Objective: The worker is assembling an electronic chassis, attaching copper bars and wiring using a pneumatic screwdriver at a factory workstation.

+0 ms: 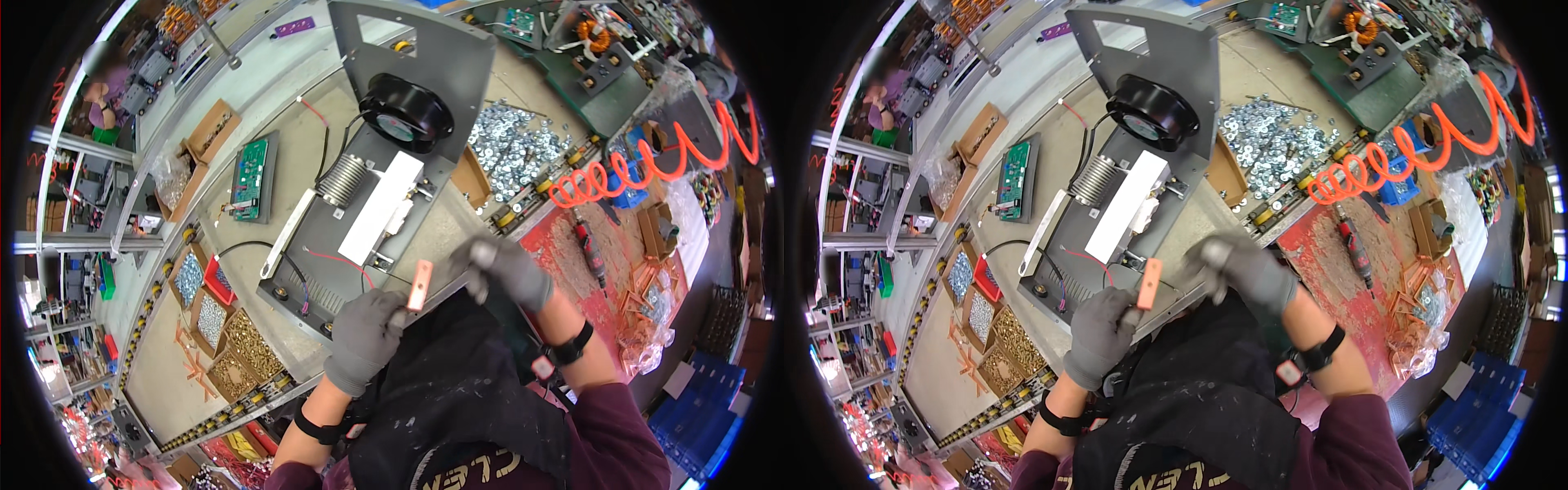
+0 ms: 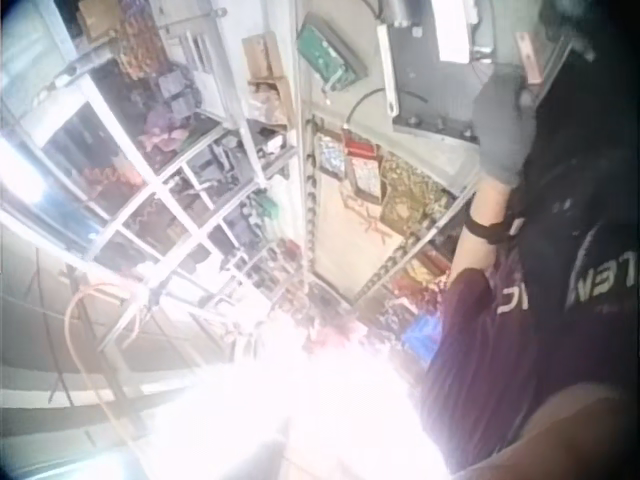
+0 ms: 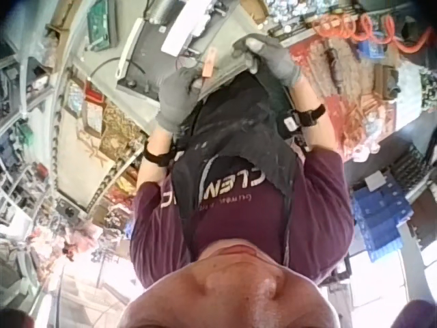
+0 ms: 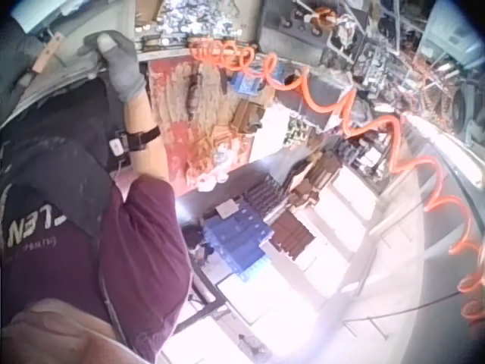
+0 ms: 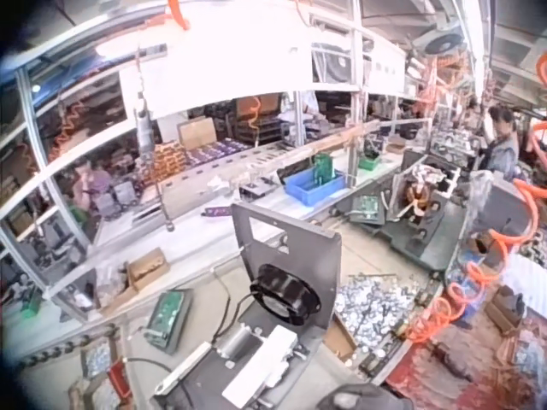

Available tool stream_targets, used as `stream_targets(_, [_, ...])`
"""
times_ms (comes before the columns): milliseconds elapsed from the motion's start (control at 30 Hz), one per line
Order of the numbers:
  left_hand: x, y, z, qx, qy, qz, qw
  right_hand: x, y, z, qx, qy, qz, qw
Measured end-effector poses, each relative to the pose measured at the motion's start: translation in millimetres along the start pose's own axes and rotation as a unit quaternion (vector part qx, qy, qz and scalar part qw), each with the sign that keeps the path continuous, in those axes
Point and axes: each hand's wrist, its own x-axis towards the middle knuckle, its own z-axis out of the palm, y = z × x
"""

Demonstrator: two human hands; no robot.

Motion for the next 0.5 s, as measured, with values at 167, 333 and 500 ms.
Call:
stream_targets(167, [-8.8,-23.7,-13.0,-0.066,0.051,-0.137,0.987,109.8,51.2,-106.8,-0.621,0.146,-0.065,0.767])
stream_targets(333, [-17.2,-27.0,-64.7,-0.273,0.139,-0.335,0.891,179.3,96.7,-157.3,-0.849,-0.061,-0.018,0.524])
stream_targets(500, [-61.1,-43.3,-130.2,-0.175,0.296,-0.416,0.842,177.1,80.3,-149.1,-0.815,-0.141,-0.065,0.558])
